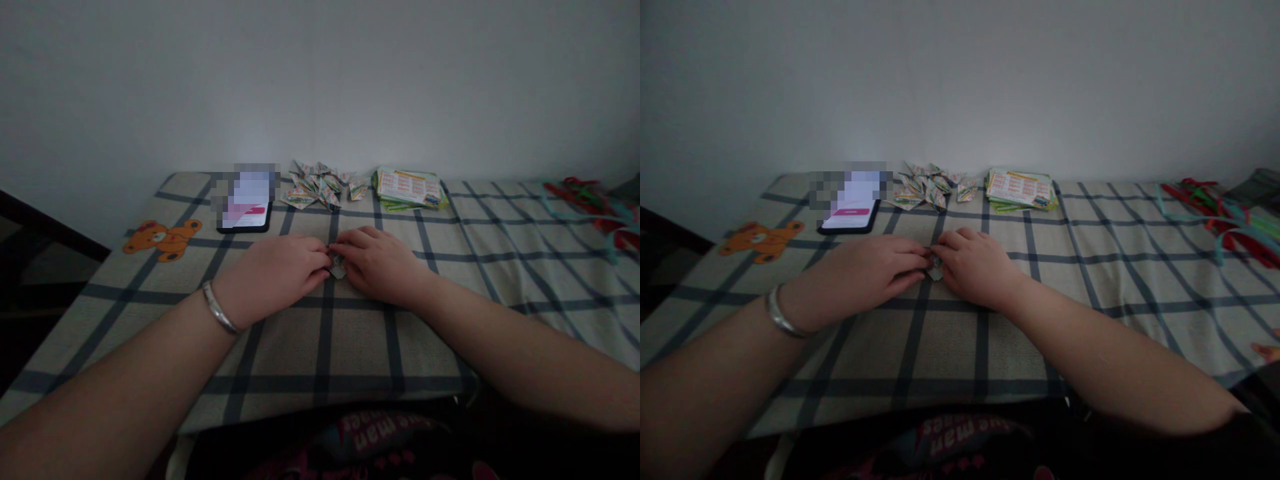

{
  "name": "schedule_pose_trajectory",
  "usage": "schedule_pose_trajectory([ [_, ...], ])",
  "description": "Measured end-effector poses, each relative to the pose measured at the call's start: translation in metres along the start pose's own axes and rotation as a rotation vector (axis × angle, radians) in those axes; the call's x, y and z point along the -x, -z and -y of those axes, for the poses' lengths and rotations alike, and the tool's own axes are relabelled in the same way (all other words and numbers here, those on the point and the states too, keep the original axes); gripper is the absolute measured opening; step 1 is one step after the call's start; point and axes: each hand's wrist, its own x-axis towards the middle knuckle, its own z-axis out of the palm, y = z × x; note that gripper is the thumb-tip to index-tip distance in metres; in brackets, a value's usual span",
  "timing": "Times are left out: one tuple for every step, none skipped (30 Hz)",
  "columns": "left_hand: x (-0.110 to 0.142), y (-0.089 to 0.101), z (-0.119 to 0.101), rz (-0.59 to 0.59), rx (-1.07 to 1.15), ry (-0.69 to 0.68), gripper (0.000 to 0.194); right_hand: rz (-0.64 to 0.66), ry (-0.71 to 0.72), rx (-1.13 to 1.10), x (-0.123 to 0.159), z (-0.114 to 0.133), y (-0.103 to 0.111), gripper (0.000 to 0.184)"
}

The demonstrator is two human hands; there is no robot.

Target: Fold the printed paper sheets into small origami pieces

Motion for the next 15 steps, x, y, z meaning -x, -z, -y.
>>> schedule_pose_trajectory([
  [0.0, 0.001, 0.001, 0.0, 0.006, -0.003, 0.021, 0.003, 0.001, -0.001, 0.0, 0.0, 0.0, 0.039],
  [0.0, 0.002, 0.001, -0.001, 0.007, -0.005, 0.02, 0.006, 0.002, -0.002, 0.0, -0.001, 0.0, 0.039],
  [0.0, 0.002, 0.001, -0.002, 0.004, -0.004, 0.02, 0.006, 0.004, -0.005, 0.0, -0.001, 0.001, 0.038],
  [-0.001, 0.002, 0.001, -0.003, 0.0, -0.004, 0.02, 0.006, 0.007, -0.009, 0.0, -0.002, 0.001, 0.037],
  [-0.001, 0.002, 0.0, -0.002, -0.005, -0.002, 0.02, 0.004, 0.011, -0.013, 0.0, -0.002, 0.001, 0.035],
  [-0.001, 0.002, -0.001, 0.0, -0.01, 0.005, 0.02, 0.002, 0.011, -0.014, 0.001, -0.003, 0.001, 0.034],
  [-0.001, 0.002, -0.002, 0.002, -0.015, 0.015, 0.021, 0.002, 0.005, -0.01, 0.001, -0.003, 0.002, 0.032],
  [-0.001, 0.002, -0.003, 0.007, -0.019, 0.025, 0.021, 0.008, -0.003, -0.002, 0.002, -0.003, 0.003, 0.03],
  [0.0, 0.002, -0.004, 0.012, -0.025, 0.032, 0.022, 0.018, -0.013, 0.011, 0.002, -0.003, 0.004, 0.028],
  [0.0, 0.002, -0.006, 0.017, -0.034, 0.035, 0.023, 0.031, -0.023, 0.027, 0.003, -0.002, 0.005, 0.026],
  [0.001, 0.003, -0.007, 0.022, -0.046, 0.037, 0.024, 0.044, -0.033, 0.044, 0.003, -0.001, 0.006, 0.024],
  [0.001, 0.003, -0.008, 0.025, -0.06, 0.036, 0.024, 0.057, -0.038, 0.061, 0.003, 0.0, 0.008, 0.023],
  [0.002, 0.004, -0.009, 0.026, -0.076, 0.036, 0.024, 0.065, -0.038, 0.079, 0.004, 0.001, 0.009, 0.023],
  [0.002, 0.004, -0.009, 0.027, -0.094, 0.041, 0.025, 0.068, -0.036, 0.098, 0.004, 0.002, 0.01, 0.024],
  [0.003, 0.005, -0.01, 0.027, -0.111, 0.047, 0.025, 0.068, -0.037, 0.117, 0.005, 0.002, 0.012, 0.024],
])
